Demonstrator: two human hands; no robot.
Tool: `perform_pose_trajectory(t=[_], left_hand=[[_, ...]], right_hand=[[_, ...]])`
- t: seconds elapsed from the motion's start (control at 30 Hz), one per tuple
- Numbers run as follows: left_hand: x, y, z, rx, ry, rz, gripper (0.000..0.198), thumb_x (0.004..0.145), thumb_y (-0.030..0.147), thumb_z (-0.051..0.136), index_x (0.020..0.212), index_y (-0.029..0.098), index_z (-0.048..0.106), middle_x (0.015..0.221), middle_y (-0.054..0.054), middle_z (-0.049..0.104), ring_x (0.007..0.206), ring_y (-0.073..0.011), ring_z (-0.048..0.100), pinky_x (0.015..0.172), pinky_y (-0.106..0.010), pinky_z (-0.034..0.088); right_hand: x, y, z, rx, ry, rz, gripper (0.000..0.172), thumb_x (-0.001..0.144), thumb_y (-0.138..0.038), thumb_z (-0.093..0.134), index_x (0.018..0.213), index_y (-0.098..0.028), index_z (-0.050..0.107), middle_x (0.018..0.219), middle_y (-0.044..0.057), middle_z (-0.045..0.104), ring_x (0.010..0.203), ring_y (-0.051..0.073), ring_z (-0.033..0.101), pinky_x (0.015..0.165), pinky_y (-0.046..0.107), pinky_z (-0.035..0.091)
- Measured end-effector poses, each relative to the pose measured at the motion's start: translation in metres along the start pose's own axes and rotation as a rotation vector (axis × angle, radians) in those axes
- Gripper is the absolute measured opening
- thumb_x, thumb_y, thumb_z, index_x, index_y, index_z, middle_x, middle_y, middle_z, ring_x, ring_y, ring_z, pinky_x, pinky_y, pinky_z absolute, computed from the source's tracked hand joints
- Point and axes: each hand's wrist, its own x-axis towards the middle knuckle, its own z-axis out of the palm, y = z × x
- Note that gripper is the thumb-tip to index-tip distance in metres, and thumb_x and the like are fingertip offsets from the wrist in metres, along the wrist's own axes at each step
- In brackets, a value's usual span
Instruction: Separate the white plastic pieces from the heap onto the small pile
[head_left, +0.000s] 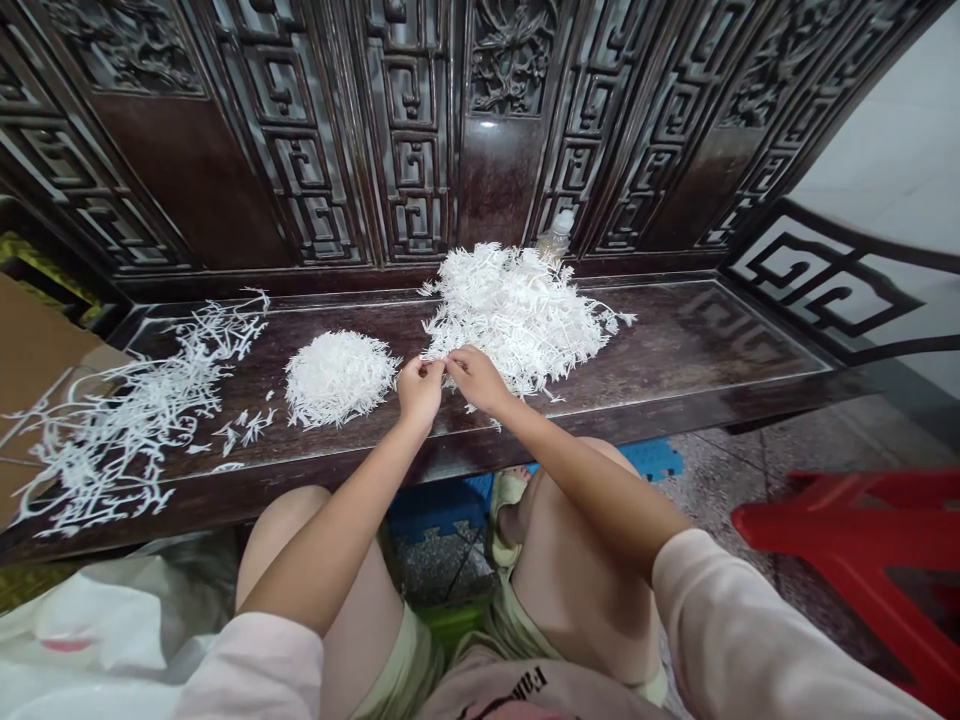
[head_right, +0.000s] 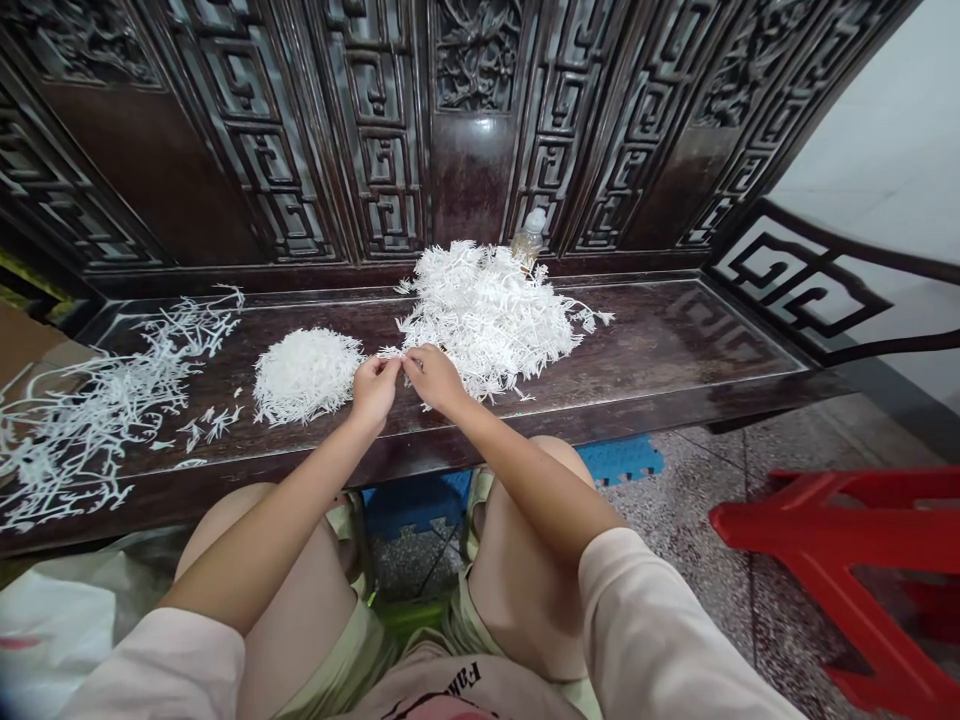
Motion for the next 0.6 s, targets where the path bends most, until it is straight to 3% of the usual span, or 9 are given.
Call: perform_pose_trajectory(t=[0.1,0.3,0.6], left_hand=[[-0.0018,-0.0011,0.0012,-0.016,0.006,-0.027,0.018,0.069,0.034,0.048,0.064,0.017,0.047,0.061,0.002,0.049,0.057,-0.0091,0.043,0.056,-0.021,0.035],[-0.0016,0.0012,0.0006,-0.147,-0.124,0.008,0.031,0.068,0.046,0.053,0.063,0.018,0.042,0.057,0.004,0.043,0.054,-0.008,0.04,0.056,-0.021,0.033],[0.0009,0.0007,0.0019,-0.14,-0.049,-0.073,0.028,0.072,0.039,0.05,0.057,0.017,0.042,0.051,0.004,0.039,0.05,-0.0077,0.036,0.054,-0.021,0.031]], right_hand=[[-0.0005,-0.0001,0.001,-0.012,-0.016,0.001,0.023,0.081,-0.027,0.038,0.069,-0.018,0.055,0.073,0.004,0.051,0.077,0.015,0.046,0.072,0.027,0.033],[0.001,0.0005,-0.0024,-0.006,-0.052,-0.05,0.027,0.083,-0.028,0.033,0.065,-0.017,0.05,0.069,0.003,0.047,0.073,0.014,0.044,0.068,0.026,0.033],[0.0039,-0.0021,-0.0077,-0.11,-0.091,-0.044,0.025,0.083,-0.026,0.033,0.068,-0.017,0.051,0.075,0.003,0.046,0.076,0.013,0.046,0.07,0.025,0.034]])
